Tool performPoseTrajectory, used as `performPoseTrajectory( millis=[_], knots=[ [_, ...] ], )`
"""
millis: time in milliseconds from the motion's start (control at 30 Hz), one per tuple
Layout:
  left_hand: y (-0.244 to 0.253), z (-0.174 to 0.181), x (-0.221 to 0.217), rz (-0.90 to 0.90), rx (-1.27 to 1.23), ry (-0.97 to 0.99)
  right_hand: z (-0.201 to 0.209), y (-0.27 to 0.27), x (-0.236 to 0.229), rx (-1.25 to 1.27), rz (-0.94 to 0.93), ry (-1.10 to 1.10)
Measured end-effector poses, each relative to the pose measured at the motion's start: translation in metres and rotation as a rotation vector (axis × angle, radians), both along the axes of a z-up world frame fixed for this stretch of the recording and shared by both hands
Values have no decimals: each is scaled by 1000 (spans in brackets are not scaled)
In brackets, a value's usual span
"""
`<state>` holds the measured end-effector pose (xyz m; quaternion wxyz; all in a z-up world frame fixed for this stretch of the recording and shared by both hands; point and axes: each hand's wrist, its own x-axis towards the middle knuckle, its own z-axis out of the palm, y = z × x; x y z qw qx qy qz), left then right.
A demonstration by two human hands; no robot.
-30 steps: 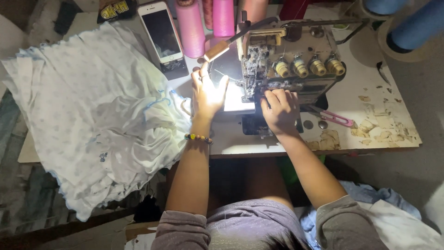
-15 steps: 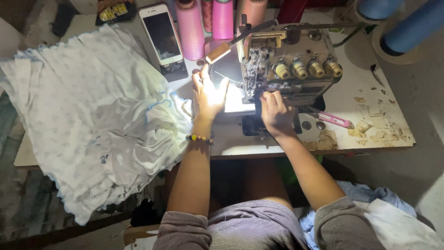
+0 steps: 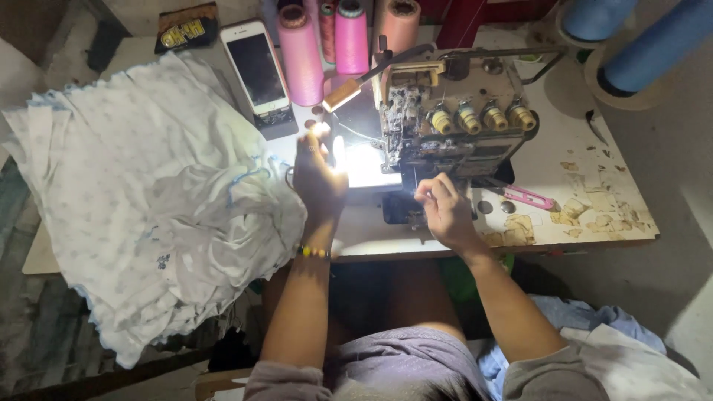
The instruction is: Threading an industrial overlocker sewing machine by guiding threads through tensioners and guides.
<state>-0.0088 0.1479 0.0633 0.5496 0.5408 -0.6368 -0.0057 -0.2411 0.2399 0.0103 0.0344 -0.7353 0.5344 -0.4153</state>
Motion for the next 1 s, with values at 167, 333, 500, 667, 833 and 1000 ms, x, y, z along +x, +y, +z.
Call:
performPoseTrajectory(
  millis=[167,333,500,667,833,1000],
  knots=[
    [55,-13,-24,-316,-106,-189,-1,7,-5,44,-5,-138],
    [64,-21,-51,-533,20,-320,10,12,-1,101,-26,-215],
    [65,-8,-52,-543,17,-171,16,-13,-49,-437,-155,6],
    [71,-18,-56,-496,69,-132,76,-40,-85,-576,-471,355],
    [67,-29,-57,-527,79,-70,78,-57,-82,-606,-541,416],
    [78,-16,-51,-584,100,6,74,-57,-81,-638,-590,392]
  ],
)
